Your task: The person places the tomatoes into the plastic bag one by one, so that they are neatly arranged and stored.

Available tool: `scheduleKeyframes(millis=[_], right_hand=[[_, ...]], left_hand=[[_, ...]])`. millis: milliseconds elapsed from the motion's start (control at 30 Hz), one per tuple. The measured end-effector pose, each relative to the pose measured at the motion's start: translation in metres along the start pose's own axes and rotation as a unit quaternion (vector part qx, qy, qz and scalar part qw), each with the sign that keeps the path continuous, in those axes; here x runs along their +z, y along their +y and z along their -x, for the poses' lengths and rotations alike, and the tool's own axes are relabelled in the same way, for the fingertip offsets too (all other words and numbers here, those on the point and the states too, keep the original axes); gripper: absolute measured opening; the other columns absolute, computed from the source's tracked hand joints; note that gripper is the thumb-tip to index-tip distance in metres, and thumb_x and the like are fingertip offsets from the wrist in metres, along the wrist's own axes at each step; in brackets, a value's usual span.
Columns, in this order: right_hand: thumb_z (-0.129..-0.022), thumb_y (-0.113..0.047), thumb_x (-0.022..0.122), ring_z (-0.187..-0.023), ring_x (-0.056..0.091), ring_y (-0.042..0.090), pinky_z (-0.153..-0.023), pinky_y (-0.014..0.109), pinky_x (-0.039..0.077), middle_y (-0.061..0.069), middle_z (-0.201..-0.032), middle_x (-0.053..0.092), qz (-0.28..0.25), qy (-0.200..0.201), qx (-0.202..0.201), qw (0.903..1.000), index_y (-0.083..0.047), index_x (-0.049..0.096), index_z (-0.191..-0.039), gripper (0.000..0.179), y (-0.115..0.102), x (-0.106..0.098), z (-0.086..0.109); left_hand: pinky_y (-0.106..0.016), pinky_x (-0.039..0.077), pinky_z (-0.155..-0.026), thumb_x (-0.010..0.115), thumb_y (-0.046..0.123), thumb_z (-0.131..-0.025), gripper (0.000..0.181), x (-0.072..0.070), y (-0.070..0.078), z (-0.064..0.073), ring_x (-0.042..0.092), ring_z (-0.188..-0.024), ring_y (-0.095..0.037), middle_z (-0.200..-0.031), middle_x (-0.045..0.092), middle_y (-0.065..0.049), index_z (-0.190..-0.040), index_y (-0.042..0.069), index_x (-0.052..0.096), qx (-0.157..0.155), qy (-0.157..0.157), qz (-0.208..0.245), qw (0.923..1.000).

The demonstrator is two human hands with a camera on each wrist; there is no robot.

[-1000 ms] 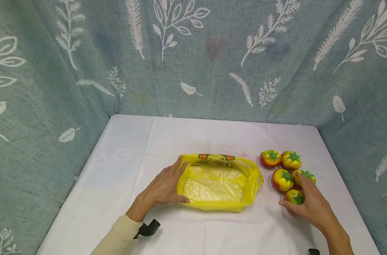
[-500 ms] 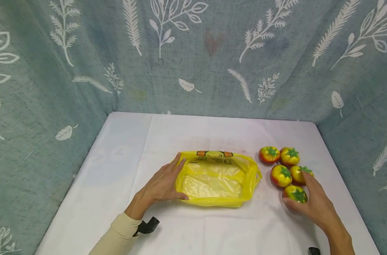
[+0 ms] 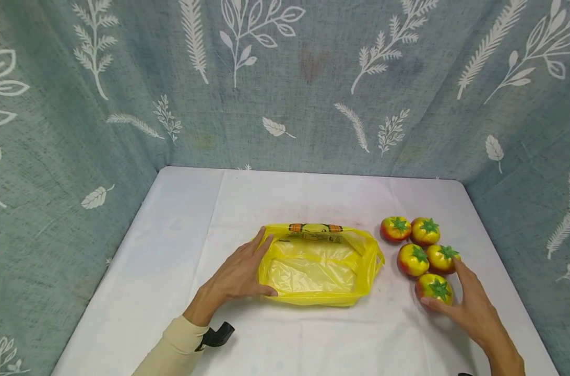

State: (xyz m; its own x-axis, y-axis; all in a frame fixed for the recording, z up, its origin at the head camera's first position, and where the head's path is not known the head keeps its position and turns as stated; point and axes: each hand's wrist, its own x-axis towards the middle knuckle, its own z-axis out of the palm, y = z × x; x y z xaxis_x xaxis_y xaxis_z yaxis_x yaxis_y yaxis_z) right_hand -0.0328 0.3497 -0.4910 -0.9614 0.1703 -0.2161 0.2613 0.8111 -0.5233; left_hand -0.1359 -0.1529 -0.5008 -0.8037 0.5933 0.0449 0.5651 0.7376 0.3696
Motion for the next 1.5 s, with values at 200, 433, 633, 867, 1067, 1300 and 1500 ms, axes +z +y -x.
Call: scheduleKeyframes(millis=[200,433,633,867,1067,1300,1500], right_hand=[[-0.078,-0.057,0.082,-0.142,0.009,0.061,-0.101,0.081,0.02,0.038,-0.16,-0.003,-0.038,-0.002,0.023,0.999,-0.003,-0.011,-0.16,0.135,0.003,0.005,0.003],[-0.077,-0.052,0.086,-0.137,0.018,0.062,-0.102,0.077,0.027,0.039,-0.159,0.0,-0.058,0.003,0.021,0.9981,-0.003,-0.013,-0.16,0.137,0.006,0.008,0.004],[-0.076,-0.049,0.087,-0.136,0.022,0.062,-0.103,0.073,0.031,0.042,-0.157,0.002,-0.076,0.006,0.018,0.997,-0.002,-0.014,-0.159,0.139,0.008,0.009,0.004],[-0.076,-0.044,0.089,-0.132,0.028,0.062,-0.101,0.072,0.034,0.042,-0.155,0.008,-0.078,0.022,0.007,0.9966,0.0,-0.01,-0.16,0.136,0.009,0.012,0.008],[-0.076,-0.042,0.089,-0.13,0.031,0.062,-0.101,0.072,0.035,0.043,-0.151,0.012,-0.083,0.018,0.006,0.9964,0.006,-0.002,-0.158,0.132,0.007,0.013,0.01],[-0.078,-0.046,0.087,-0.132,0.03,0.061,-0.104,0.07,0.034,0.043,-0.151,0.013,-0.078,-0.002,0.011,0.9969,0.01,-0.001,-0.157,0.13,0.006,0.014,0.008],[-0.078,-0.049,0.086,-0.133,0.029,0.062,-0.106,0.07,0.032,0.043,-0.152,0.013,-0.083,-0.021,0.021,0.9961,0.01,-0.002,-0.157,0.132,0.008,0.015,0.005]], left_hand=[[-0.052,0.033,-0.116,0.089,0.064,-0.063,0.134,0.0,0.0,0.001,0.038,-0.143,-0.039,-0.168,0.007,-0.021,-0.161,0.002,0.02,0.004,0.003,-0.003,1.0],[-0.052,0.031,-0.117,0.088,0.064,-0.064,0.134,0.001,-0.001,0.001,0.037,-0.144,-0.039,-0.168,0.006,-0.021,-0.161,0.003,0.019,0.006,0.003,0.001,1.0],[-0.052,0.029,-0.118,0.088,0.064,-0.064,0.135,0.002,-0.001,0.001,0.034,-0.145,-0.038,-0.168,0.006,-0.02,-0.162,0.004,0.018,0.007,0.001,0.004,1.0],[-0.051,0.029,-0.119,0.086,0.067,-0.064,0.136,0.002,-0.001,0.002,0.034,-0.146,-0.037,-0.168,0.006,-0.021,-0.162,0.004,0.015,0.008,0.0,-0.005,1.0],[-0.051,0.029,-0.118,0.086,0.067,-0.064,0.136,0.0,-0.001,0.002,0.033,-0.146,-0.037,-0.168,0.006,-0.021,-0.162,0.004,0.016,0.009,0.002,-0.004,1.0],[-0.051,0.029,-0.119,0.086,0.068,-0.064,0.136,0.0,0.0,0.002,0.032,-0.147,-0.036,-0.168,0.006,-0.021,-0.162,0.004,0.016,0.007,0.001,-0.006,1.0],[-0.051,0.028,-0.119,0.086,0.067,-0.064,0.136,0.0,0.0,0.001,0.03,-0.148,-0.035,-0.168,0.005,-0.02,-0.162,0.004,0.015,0.008,0.002,-0.005,1.0]])
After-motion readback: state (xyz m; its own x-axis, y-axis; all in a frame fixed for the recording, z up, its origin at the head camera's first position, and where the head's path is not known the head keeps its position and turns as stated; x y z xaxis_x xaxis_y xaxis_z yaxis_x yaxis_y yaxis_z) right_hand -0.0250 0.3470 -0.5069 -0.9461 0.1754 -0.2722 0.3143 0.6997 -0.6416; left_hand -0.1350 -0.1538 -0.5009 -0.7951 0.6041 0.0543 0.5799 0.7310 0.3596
